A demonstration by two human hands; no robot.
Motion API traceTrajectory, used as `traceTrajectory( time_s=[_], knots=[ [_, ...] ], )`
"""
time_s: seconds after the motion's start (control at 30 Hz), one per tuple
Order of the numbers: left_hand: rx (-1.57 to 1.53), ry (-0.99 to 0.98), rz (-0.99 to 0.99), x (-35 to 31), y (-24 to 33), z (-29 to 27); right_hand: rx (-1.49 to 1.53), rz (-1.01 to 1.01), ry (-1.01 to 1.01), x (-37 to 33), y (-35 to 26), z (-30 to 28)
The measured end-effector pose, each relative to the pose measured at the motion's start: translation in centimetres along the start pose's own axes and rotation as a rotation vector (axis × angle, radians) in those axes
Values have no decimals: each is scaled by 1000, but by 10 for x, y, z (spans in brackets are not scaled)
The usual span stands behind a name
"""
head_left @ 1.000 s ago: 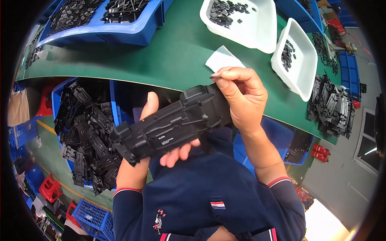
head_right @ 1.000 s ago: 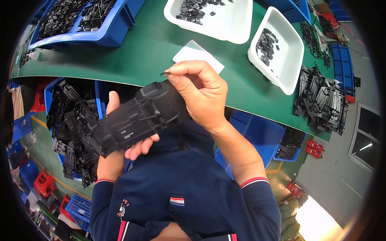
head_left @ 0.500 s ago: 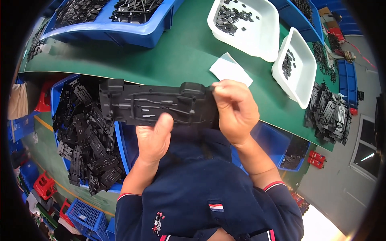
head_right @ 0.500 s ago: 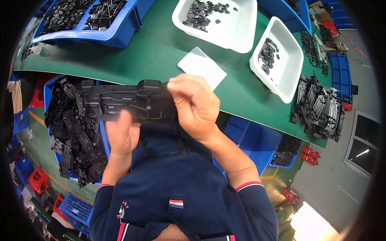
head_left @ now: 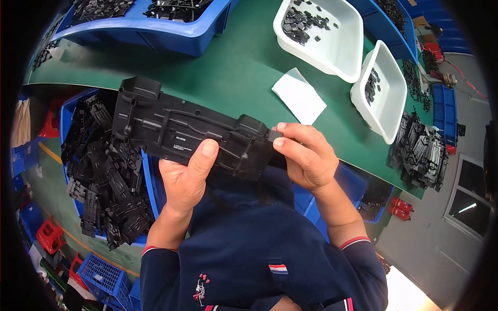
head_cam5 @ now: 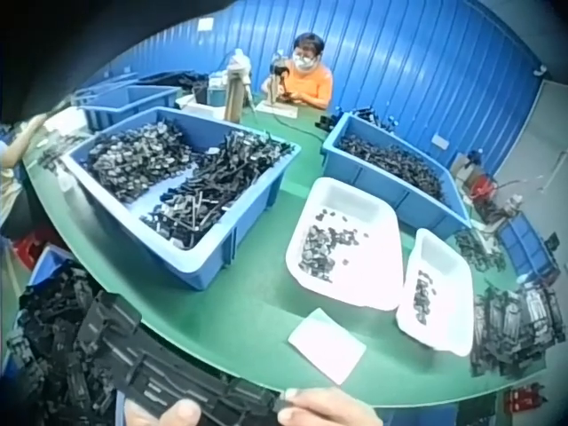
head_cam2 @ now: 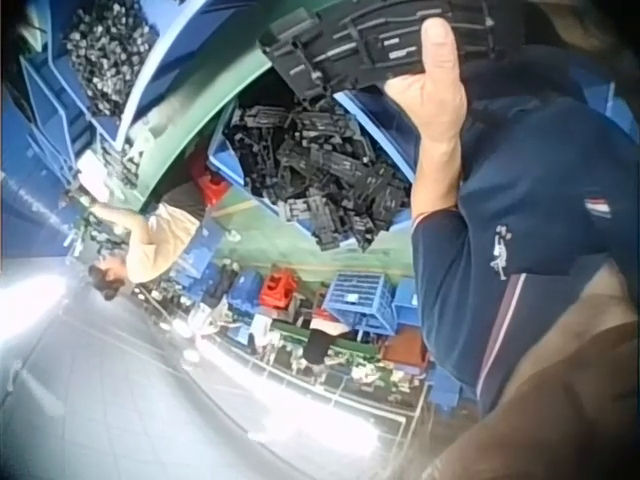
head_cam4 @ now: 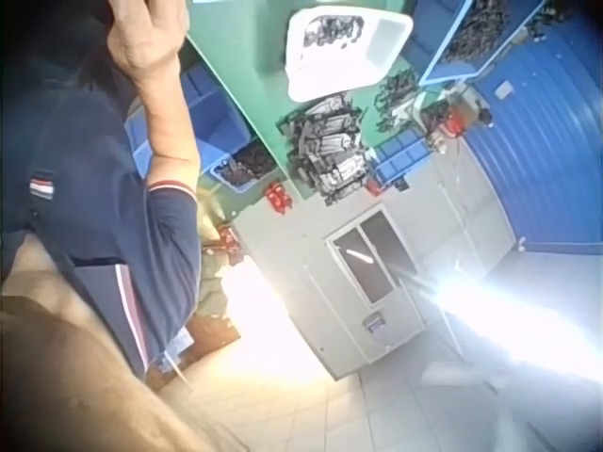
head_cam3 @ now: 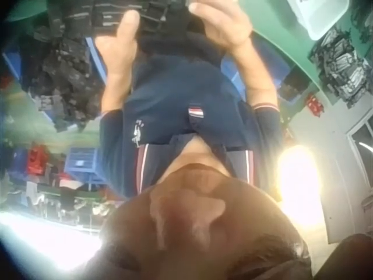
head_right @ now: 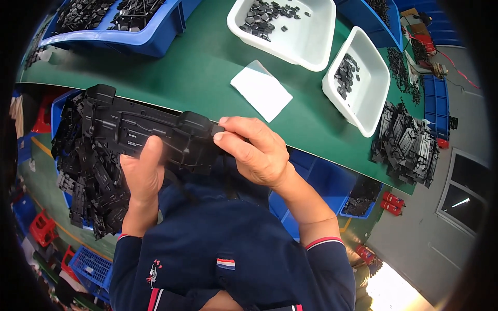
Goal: The person assembles toy car chassis by picking up small components from a tray, pressing them onto an adhesive pad, attaching them onto each chassis by hand, and stacking the chassis on the table.
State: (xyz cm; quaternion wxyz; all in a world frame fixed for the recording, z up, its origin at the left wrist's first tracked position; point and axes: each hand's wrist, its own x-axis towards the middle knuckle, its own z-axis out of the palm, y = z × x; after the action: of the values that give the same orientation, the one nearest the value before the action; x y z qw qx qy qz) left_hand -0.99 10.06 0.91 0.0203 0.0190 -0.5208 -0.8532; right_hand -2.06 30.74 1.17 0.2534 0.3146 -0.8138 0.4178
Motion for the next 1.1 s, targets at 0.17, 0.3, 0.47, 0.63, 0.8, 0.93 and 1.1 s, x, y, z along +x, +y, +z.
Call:
traceTrajectory(
  time_s=[0.17, 0.3, 0.47, 0.63, 0.8, 0.93, 1.1],
  knots=[
    [64, -13, 39, -2, 6, 1, -42, -85, -54, 2, -2, -4],
    [116, -46, 105, -2, 13, 6, -72, -107, -94, 3, -2, -8],
    [182, -84, 169, -3, 17, 7, -79, -64, -125, 4, -8, -10],
    [230, -105, 171, -3, 19, 7, -123, -146, -160, 7, -4, -14],
    [273, -115, 178, -4, 20, 8, -139, -201, -158, 7, -3, -14],
    [269, -117, 167, -4, 21, 9, -143, -197, -142, 6, -2, -14],
    [300, -114, 152, -5, 23, 10, -145, -149, -188, 5, -6, -17]
  ],
)
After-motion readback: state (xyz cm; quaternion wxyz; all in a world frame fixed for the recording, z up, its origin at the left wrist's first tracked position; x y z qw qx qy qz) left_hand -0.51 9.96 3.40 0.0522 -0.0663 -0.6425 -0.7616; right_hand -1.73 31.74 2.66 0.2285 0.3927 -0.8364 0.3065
